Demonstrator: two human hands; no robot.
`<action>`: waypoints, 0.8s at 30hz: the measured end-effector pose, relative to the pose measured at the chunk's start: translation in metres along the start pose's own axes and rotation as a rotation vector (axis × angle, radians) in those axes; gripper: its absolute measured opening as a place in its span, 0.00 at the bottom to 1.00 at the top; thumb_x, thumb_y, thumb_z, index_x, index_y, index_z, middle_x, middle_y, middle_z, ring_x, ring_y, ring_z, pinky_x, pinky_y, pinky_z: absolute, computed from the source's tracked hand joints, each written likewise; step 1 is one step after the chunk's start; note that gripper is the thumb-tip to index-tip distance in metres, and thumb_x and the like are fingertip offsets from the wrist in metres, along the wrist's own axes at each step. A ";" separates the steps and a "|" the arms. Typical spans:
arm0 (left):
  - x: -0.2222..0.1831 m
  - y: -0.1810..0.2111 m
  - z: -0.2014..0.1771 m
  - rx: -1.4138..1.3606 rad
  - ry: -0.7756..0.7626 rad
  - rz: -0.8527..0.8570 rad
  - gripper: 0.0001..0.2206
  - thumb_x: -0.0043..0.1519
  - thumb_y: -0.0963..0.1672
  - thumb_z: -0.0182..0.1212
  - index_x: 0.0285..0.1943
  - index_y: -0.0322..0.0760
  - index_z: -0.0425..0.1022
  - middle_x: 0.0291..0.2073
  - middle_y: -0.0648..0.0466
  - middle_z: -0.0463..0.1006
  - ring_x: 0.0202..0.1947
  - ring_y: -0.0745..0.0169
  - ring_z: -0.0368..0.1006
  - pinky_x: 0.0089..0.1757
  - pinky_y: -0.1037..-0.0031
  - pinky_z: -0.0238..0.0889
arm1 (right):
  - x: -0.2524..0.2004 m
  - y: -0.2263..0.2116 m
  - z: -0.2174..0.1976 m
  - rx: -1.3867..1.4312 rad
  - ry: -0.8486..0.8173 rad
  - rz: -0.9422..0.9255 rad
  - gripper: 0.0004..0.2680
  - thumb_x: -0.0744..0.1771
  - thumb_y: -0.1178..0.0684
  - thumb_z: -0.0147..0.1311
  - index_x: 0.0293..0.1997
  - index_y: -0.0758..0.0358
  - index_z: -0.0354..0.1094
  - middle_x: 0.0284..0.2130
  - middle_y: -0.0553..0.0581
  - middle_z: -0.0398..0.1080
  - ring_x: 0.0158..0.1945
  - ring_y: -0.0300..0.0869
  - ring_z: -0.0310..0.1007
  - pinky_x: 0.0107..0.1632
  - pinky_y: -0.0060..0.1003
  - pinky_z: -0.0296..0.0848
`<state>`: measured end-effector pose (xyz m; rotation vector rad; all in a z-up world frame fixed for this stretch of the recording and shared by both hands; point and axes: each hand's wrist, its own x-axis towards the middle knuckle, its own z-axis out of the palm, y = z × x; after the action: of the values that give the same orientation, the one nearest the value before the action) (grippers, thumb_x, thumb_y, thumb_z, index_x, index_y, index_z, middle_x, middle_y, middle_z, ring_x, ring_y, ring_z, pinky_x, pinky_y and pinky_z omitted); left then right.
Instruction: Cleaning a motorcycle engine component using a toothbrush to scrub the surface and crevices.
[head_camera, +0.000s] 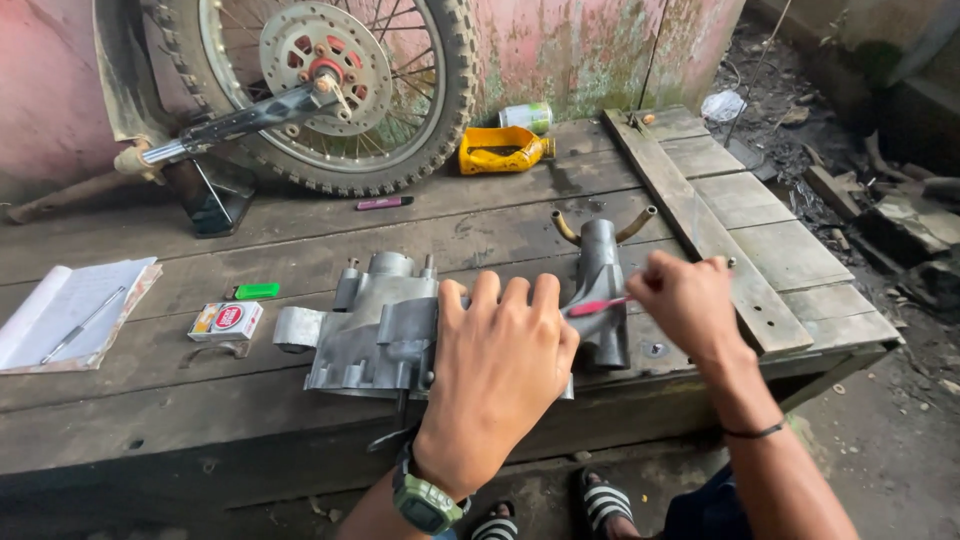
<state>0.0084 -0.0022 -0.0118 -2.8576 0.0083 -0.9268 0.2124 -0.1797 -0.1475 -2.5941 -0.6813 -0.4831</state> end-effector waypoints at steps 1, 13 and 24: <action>0.000 -0.001 -0.001 -0.002 -0.003 0.000 0.06 0.61 0.46 0.56 0.30 0.47 0.70 0.20 0.57 0.74 0.30 0.52 0.69 0.36 0.57 0.56 | -0.005 -0.003 0.003 -0.001 -0.003 0.002 0.09 0.64 0.50 0.56 0.22 0.53 0.64 0.14 0.46 0.71 0.20 0.44 0.69 0.55 0.44 0.58; -0.005 0.001 -0.005 -0.049 -0.003 -0.003 0.06 0.62 0.46 0.55 0.33 0.46 0.72 0.23 0.55 0.77 0.32 0.51 0.70 0.39 0.56 0.57 | -0.016 -0.006 0.003 0.061 -0.006 0.065 0.12 0.63 0.53 0.54 0.19 0.58 0.53 0.10 0.48 0.57 0.20 0.45 0.48 0.53 0.42 0.56; -0.004 0.000 -0.003 -0.024 0.020 0.004 0.04 0.60 0.46 0.58 0.34 0.46 0.72 0.22 0.56 0.76 0.33 0.52 0.70 0.38 0.58 0.56 | -0.013 -0.010 0.006 0.098 0.235 -0.158 0.10 0.60 0.56 0.58 0.17 0.58 0.57 0.10 0.53 0.54 0.16 0.38 0.47 0.29 0.40 0.61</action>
<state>0.0036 -0.0022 -0.0120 -2.8694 0.0273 -0.9610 0.1976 -0.1735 -0.1553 -2.3539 -0.8093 -0.7697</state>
